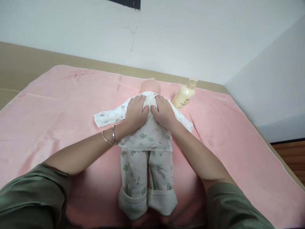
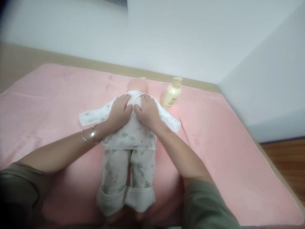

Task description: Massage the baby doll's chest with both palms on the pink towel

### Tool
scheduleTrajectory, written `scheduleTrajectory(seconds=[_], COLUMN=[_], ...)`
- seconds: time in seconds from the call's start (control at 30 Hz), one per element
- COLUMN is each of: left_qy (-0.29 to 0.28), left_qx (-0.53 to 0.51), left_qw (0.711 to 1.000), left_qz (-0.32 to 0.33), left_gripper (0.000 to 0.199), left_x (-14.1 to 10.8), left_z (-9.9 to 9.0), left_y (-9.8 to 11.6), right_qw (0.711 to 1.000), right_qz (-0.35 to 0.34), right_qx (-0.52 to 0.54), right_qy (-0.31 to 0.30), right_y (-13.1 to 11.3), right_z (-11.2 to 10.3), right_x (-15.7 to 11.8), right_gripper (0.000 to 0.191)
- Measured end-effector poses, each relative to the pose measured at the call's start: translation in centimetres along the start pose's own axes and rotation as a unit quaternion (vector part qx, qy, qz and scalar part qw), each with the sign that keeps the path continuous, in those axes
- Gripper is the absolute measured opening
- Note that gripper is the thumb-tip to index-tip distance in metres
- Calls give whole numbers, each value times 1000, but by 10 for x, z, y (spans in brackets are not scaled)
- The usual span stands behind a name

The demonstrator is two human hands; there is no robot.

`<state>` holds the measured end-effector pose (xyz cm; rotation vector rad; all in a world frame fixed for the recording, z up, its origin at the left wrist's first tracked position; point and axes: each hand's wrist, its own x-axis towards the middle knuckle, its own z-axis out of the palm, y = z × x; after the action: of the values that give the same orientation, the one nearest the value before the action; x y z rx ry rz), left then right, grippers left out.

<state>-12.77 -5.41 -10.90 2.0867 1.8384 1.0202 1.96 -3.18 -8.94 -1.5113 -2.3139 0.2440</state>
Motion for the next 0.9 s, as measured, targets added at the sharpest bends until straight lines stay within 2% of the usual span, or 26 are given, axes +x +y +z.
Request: scheduleTrajectory(seconds=[0.1,0.23,0.27,0.33,0.4,0.43,0.47,0.6,0.67,0.8,0.9], left_qy=[-2,-7,-8,-5,7,16,24,37,37,41,50], left_qx=[-3,-14,-19,-30,-42,-48,-52,-62,-63,-61,-61], left_qw=[1000,1000,1000,1000,999,999,998,997,997,997,997], left_qz=[-1,-3,-4,-1,5,8,10,15,16,17,21], left_gripper=[58,60,60,58,55,53,51,46,45,44,44], left_x=[0,0,0,-1,-2,-2,-3,-4,-4,-4,-4], left_z=[-1,-3,-3,-3,-2,-2,-1,0,0,0,2], left_y=[0,0,0,-1,-2,-3,-4,-4,-3,-3,-5], right_qw=[1000,998,997,996,992,990,991,998,998,993,995], right_qz=[6,-26,-32,-30,-23,-28,-37,-49,-46,-50,-57], right_qx=[2,37,56,81,81,76,70,42,38,52,53], right_qy=[-7,-48,-43,15,96,113,106,3,12,98,55], right_y=[-1,-3,-5,-8,-11,-12,-13,-17,-18,-18,-15], right_z=[-5,-28,-34,-41,-37,-31,-25,-9,-13,-20,-11], right_x=[1,-4,-6,-11,-14,-14,-14,-13,-15,-18,-15], right_gripper=[69,58,55,55,60,61,62,61,63,65,62])
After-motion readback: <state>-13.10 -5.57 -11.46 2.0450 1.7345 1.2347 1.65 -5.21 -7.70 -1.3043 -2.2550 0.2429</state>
